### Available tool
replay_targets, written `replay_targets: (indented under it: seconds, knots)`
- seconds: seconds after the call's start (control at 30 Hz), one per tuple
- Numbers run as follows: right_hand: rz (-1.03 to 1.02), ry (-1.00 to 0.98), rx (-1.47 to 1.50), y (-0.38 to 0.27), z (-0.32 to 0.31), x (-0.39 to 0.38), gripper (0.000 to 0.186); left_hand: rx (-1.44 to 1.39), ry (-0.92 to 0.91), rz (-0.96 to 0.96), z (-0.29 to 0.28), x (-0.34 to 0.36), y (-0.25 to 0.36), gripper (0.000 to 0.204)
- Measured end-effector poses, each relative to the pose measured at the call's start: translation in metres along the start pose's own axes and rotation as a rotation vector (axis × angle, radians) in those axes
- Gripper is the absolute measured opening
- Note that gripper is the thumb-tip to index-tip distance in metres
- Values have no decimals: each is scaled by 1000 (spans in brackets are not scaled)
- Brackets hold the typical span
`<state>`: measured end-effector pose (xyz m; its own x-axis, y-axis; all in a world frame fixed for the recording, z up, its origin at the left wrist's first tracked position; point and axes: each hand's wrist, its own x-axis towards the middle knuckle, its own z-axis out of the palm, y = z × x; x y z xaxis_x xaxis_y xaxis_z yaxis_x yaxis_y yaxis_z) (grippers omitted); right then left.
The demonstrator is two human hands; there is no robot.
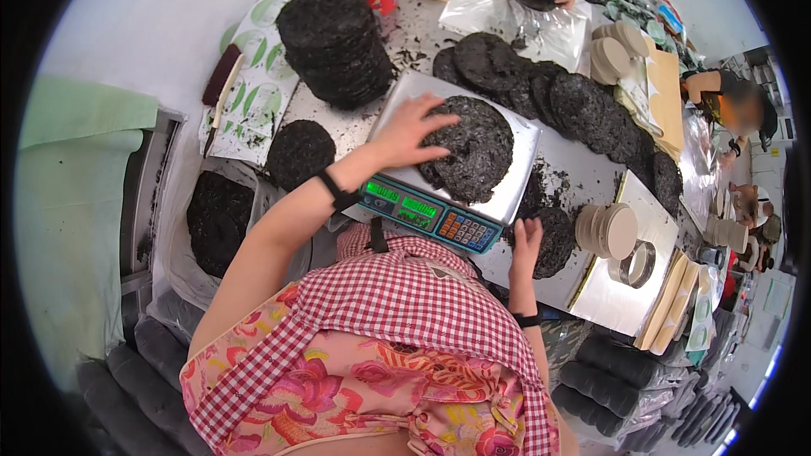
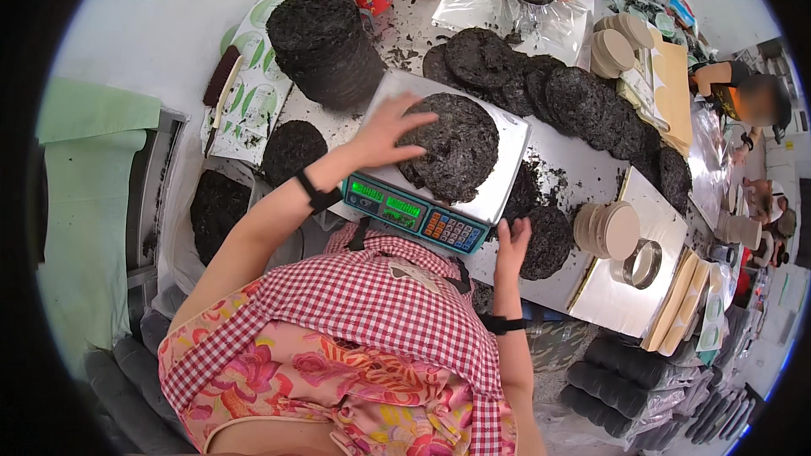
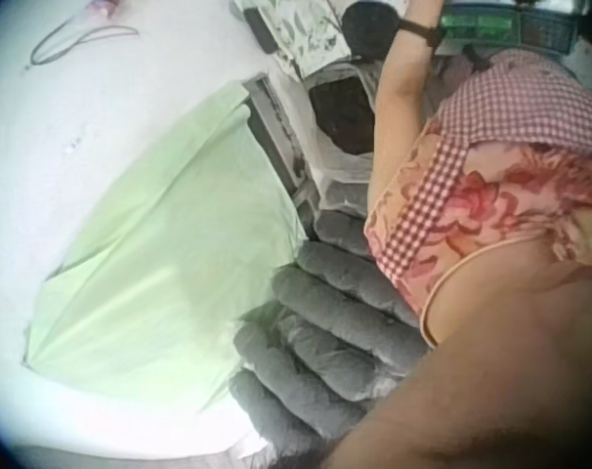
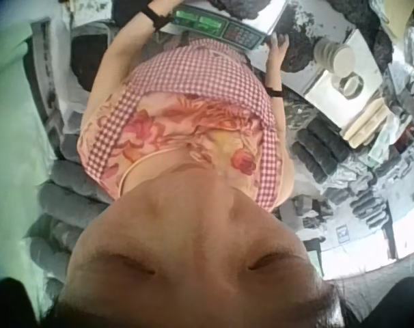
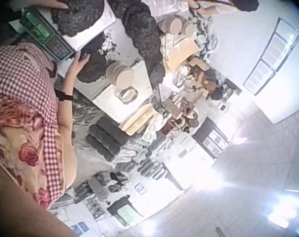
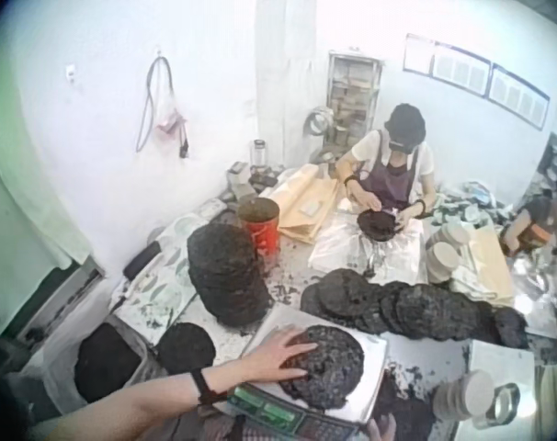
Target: The person places circular black cakes into a metal mold on a silver surface, applies plastic wrap, and then uses a digital scale to weigh individual cakes, adding them to stacks on the table.
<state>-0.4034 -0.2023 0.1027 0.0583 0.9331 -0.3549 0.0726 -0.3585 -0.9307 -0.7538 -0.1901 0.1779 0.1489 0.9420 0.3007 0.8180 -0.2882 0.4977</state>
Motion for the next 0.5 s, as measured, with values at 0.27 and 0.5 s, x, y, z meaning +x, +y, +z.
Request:
replay_targets:
  seconds: [0.27,0.5]
  knots:
    - [192,164,758,-26,-8,50,36,-642,-234,103,118,52,87,57]
    - [-104,451,1132,-106,-145,236,27,-194,499,-469,1,-24,-84,28]
